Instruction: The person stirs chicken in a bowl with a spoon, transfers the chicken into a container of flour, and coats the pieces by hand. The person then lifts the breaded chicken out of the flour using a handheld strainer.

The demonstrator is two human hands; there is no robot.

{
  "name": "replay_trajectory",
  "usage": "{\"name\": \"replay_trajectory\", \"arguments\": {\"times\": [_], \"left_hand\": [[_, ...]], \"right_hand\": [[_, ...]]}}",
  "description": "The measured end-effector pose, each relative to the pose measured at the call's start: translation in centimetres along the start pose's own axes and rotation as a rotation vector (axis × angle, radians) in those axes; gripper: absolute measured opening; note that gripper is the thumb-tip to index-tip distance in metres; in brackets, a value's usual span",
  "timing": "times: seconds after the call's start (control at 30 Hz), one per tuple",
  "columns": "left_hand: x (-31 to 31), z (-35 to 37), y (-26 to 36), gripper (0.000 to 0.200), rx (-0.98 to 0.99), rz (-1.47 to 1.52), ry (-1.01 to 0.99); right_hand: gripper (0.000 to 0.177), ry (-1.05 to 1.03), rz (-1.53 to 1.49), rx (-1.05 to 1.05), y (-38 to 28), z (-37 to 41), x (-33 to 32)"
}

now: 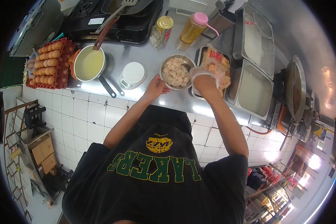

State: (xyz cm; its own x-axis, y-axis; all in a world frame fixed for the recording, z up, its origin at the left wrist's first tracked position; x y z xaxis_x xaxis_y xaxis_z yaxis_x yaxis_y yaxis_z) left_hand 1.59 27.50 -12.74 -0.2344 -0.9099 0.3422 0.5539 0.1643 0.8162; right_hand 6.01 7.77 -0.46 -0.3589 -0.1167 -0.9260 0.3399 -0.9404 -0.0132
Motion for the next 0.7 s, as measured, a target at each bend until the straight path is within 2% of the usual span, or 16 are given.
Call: {"name": "replay_trajectory", "arguments": {"times": [0.07, 0.1, 0.17, 0.23, 0.3, 0.33, 0.4, 0.5, 0.57, 0.6, 0.7], "left_hand": [[-0.2, 0.1, -0.3, 0.012, -0.013, -0.010, -0.012], [-0.3, 0.0, -0.4, 0.012, -0.012, 0.008, -0.021], [0.1, -0.1, -0.6, 0.012, -0.012, 0.025, -0.047], [0.1, 0.0, -0.5, 0.012, 0.002, 0.049, -0.047], [0.0, -0.2, -0.6, 0.013, -0.007, 0.055, -0.031], [0.0, -0.1, -0.7, 0.013, -0.023, 0.051, -0.029], [-0.1, 0.0, -0.8, 0.013, -0.012, 0.065, -0.033], [-0.1, 0.0, -0.9, 0.012, -0.008, 0.068, -0.030], [0.0, -0.2, -0.8, 0.012, -0.016, 0.061, -0.028], [0.0, -0.1, -0.7, 0.011, -0.018, 0.061, -0.038], [-0.2, 0.0, -0.7, 0.011, -0.014, 0.037, -0.043]], "right_hand": [[0.018, -0.177, 0.121, 0.142, -1.0, 1.0, -2.8], [0.018, -0.179, 0.113, 0.152, -1.1, 0.4, -0.7], [0.018, -0.033, 0.127, 0.093, -1.1, -1.3, 4.5], [0.017, -0.033, 0.046, 0.139, -2.4, -1.5, 4.5], [0.015, 0.066, 0.141, -0.029, -3.4, 0.0, 4.1], [0.014, -0.023, 0.171, -0.014, -4.0, 1.2, 2.1], [0.014, -0.054, 0.186, -0.048, -4.0, 3.5, 0.0], [0.013, -0.065, 0.177, -0.102, -4.2, 4.6, 0.8], [0.013, -0.267, 0.196, -0.110, -5.3, 3.6, 1.7], [0.014, -0.144, 0.151, -0.149, -5.7, 3.3, 1.8], [0.017, -0.050, 0.137, -0.057, -4.6, -0.2, 3.7]]}}
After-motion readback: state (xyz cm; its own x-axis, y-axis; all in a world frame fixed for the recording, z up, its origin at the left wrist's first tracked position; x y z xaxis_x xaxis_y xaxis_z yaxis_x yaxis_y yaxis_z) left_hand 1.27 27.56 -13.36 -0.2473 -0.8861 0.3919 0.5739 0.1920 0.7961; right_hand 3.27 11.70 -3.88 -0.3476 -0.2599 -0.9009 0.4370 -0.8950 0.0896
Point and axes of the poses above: each hand's wrist, its own z-axis away from the middle knuckle, its own x-axis out of the palm, y = z × x, the point moved 2 cm from there along -z, towards the middle knuckle, and after that the axes turned 4 degrees about -y, right-handed, at the moved point
